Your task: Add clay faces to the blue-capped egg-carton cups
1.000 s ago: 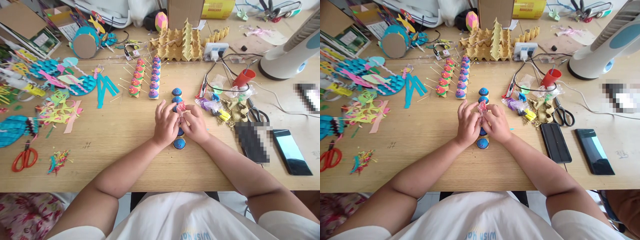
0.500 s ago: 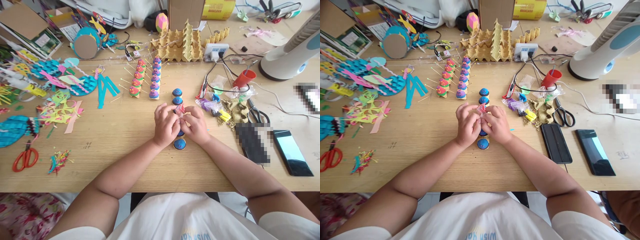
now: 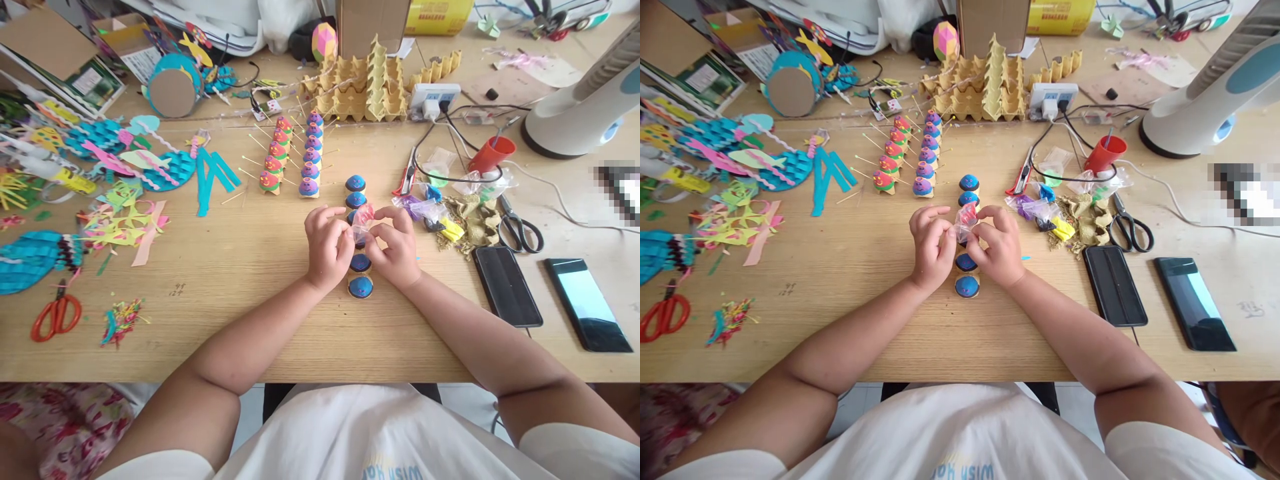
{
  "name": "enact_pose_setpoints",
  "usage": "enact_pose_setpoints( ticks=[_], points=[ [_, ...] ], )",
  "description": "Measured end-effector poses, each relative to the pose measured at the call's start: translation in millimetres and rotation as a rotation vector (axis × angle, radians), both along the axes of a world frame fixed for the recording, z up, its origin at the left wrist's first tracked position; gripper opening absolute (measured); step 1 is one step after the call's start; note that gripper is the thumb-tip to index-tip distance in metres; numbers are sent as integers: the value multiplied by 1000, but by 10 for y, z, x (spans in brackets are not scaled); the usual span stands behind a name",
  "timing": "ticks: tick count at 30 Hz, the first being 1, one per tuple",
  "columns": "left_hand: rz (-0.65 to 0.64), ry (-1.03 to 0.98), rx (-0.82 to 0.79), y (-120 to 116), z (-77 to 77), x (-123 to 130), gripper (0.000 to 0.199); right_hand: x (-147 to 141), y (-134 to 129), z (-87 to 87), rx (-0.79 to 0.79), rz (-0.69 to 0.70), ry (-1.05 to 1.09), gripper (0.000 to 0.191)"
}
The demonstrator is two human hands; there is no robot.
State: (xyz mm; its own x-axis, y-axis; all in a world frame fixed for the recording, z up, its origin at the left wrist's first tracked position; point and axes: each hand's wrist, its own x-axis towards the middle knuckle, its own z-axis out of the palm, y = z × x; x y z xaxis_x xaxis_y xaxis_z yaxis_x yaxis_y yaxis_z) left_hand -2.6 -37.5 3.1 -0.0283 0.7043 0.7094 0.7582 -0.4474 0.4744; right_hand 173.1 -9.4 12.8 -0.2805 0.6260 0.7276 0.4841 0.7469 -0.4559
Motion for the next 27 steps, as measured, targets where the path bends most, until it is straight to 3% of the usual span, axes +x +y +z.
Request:
enact_pose_setpoints(
  ticks=[6,14,21,27],
  points=[
    [17,-74,8,5,1,10,18,-3,1,6,211,0,3,13],
    [-1,-105,6,-21,71,3,23,16,20,-17,38,-6,12,18],
    [10,-74,-9,-14,33,0,17,27,12,-26,55,-11,6,13],
    [-127,63,22,-18,-22,8,32,44,19,-53,55,-35,35,12]
  ],
)
